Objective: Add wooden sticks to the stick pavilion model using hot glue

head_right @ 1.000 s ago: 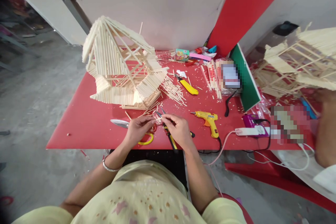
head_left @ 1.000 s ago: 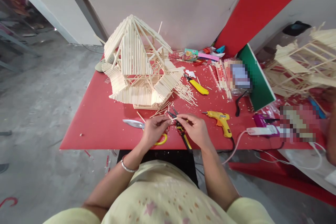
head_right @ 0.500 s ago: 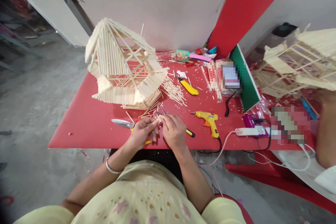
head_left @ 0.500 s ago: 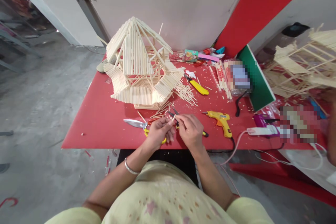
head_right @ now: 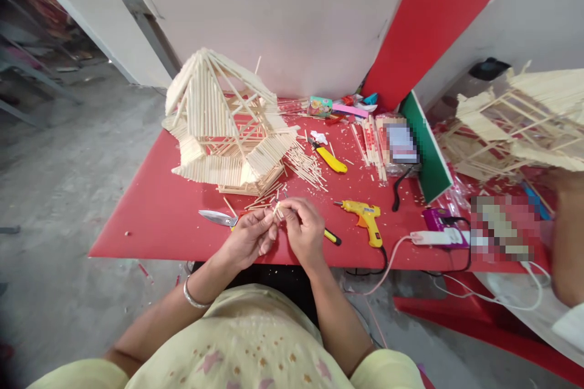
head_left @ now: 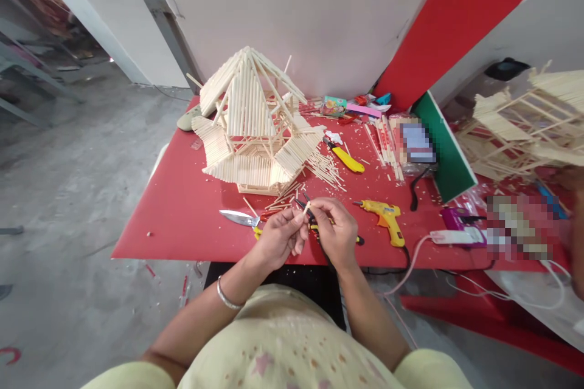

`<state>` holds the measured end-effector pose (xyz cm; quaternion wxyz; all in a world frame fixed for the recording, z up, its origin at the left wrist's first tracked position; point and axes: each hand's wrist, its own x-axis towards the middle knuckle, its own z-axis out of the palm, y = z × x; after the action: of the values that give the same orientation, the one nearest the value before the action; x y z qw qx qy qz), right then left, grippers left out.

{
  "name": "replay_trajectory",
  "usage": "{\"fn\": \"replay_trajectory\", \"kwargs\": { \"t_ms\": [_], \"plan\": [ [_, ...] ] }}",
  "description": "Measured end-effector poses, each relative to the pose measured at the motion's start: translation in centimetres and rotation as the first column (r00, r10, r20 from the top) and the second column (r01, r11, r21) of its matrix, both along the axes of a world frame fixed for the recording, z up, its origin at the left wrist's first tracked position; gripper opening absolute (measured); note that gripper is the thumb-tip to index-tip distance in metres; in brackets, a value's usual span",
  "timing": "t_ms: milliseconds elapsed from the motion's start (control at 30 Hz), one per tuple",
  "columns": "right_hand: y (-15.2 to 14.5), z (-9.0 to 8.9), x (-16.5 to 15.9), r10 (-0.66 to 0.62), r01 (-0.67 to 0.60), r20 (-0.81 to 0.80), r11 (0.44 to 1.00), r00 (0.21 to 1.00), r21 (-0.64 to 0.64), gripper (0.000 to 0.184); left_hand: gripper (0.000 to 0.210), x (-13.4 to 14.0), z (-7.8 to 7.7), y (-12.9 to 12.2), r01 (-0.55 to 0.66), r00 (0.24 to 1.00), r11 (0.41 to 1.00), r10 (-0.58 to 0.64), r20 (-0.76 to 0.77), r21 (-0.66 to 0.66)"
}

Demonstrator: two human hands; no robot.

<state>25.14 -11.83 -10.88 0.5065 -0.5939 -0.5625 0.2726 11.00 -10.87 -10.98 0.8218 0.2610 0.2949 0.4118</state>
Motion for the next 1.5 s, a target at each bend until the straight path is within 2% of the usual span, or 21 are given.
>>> {"fn": "replay_trajectory", "kwargs": {
  "t_ms": [67, 167, 267, 400, 433, 500, 567, 633, 700, 767, 833, 933, 1000, 1067, 1133, 1233, 1367, 1500],
  "plan": [
    [-0.3, 0.9, -0.1, -0.005, 0.003, 0.048, 0.999, 0.999, 0.037, 0.016, 0.029, -0.3, 0.3, -0.1, 0.019, 0.999, 1.000, -0.019, 0.026, 0.015],
    [-0.4, 1.7, -0.1, 0.019, -0.019, -0.040, 1.000, 0.999, -0.010, 0.014, 0.026, -0.6, 0.7, -0.6, 0.017, 0.997, 0.999, -0.019, 0.080, 0.027],
    [-0.1, 2.5, 0.0, 0.138, -0.137, -0.020, 0.989, 0.990, 0.054, 0.010, 0.024, -0.8, 1.0, -1.2, 0.006, 0.990, 1.000, -0.009, 0.141, 0.024],
    [0.0, 3.8, -0.5, 0.285, -0.304, 0.116, 0.932, 0.951, 0.197, 0.010, 0.023, -1.8, 1.8, -1.4, 0.053, 0.972, 0.998, -0.056, 0.227, 0.019],
    [-0.2, 4.0, -0.7, 0.314, -0.338, 0.140, 0.917, 0.939, 0.211, 0.011, 0.024, -2.4, 2.3, -1.2, 0.031, 0.967, 0.999, -0.036, 0.252, 0.024],
    [-0.7, 4.2, -1.1, 0.342, -0.369, 0.154, 0.904, 0.927, 0.216, 0.011, 0.025, -3.8, 3.4, -0.6, -0.087, 0.955, 0.995, 0.071, 0.289, 0.045],
    [-0.9, 4.0, -1.1, 0.254, -0.277, 0.133, 0.939, 0.958, 0.202, 0.012, 0.022, -5.5, 4.5, -0.1, -0.209, 0.944, 0.972, 0.172, 0.281, 0.108],
    [-0.4, 3.3, -0.5, 0.050, -0.079, 0.157, 0.979, 0.986, 0.189, 0.011, 0.020, -6.9, 5.5, 0.4, -0.202, 0.962, 0.963, 0.161, 0.219, 0.179],
    [0.9, 2.3, 0.7, -0.121, 0.071, 0.278, 0.980, 0.953, 0.185, 0.015, 0.022, -7.8, 6.3, 0.7, -0.196, 0.977, 0.955, 0.169, 0.132, 0.223],
    [2.5, 1.2, 1.9, -0.148, 0.087, 0.412, 0.983, 0.899, 0.163, 0.023, 0.025, -8.4, 7.0, 1.3, -0.256, 0.966, 0.934, 0.253, 0.043, 0.248],
    [3.8, 0.4, 2.7, -0.139, 0.080, 0.464, 0.986, 0.875, 0.144, 0.032, 0.026, -8.9, 7.8, 2.3, -0.358, 0.925, 0.894, 0.379, -0.029, 0.269],
    [4.3, 0.6, 2.7, -0.162, 0.093, 0.494, 0.982, 0.854, 0.162, 0.045, 0.030, -10.0, 9.2, 4.1, -0.433, 0.875, 0.851, 0.476, -0.088, 0.298],
    [3.8, 1.9, 2.0, -0.183, 0.088, 0.491, 0.974, 0.852, 0.210, 0.040, 0.032, -10.9, 10.0, 5.3, -0.415, 0.873, 0.850, 0.472, -0.121, 0.323],
    [3.2, 4.0, 0.9, -0.193, 0.049, 0.475, 0.953, 0.859, 0.297, 0.031, 0.033, -11.5, 10.4, 6.2, -0.409, 0.867, 0.842, 0.479, -0.136, 0.352],
    [3.0, 6.6, -0.5, -0.189, -0.031, 0.483, 0.911, 0.855, 0.412, 0.027, 0.033, -11.9, 10.6, 7.0, -0.407, 0.862, 0.832, 0.487, -0.143, 0.378],
    [3.8, 10.3, -2.8, -0.140, -0.222, 0.584, 0.834, 0.800, 0.505, 0.035, 0.033, -11.9, 10.5, 7.9, -0.395, 0.855, 0.821, 0.493, -0.160, 0.412],
    [6.1, 13.3, -6.1, -0.152, -0.372, 0.734, 0.783, 0.662, 0.498, 0.042, 0.032, -11.6, 10.8, 8.6, -0.391, 0.820, 0.789, 0.533, -0.210, 0.474],
    [8.2, 14.3, -8.7, -0.172, -0.416, 0.824, 0.797, 0.539, 0.438, 0.043, 0.032, -11.3, 11.4, 9.0, -0.394, 0.810, 0.785, 0.543, -0.223, 0.479]
  ]
}}
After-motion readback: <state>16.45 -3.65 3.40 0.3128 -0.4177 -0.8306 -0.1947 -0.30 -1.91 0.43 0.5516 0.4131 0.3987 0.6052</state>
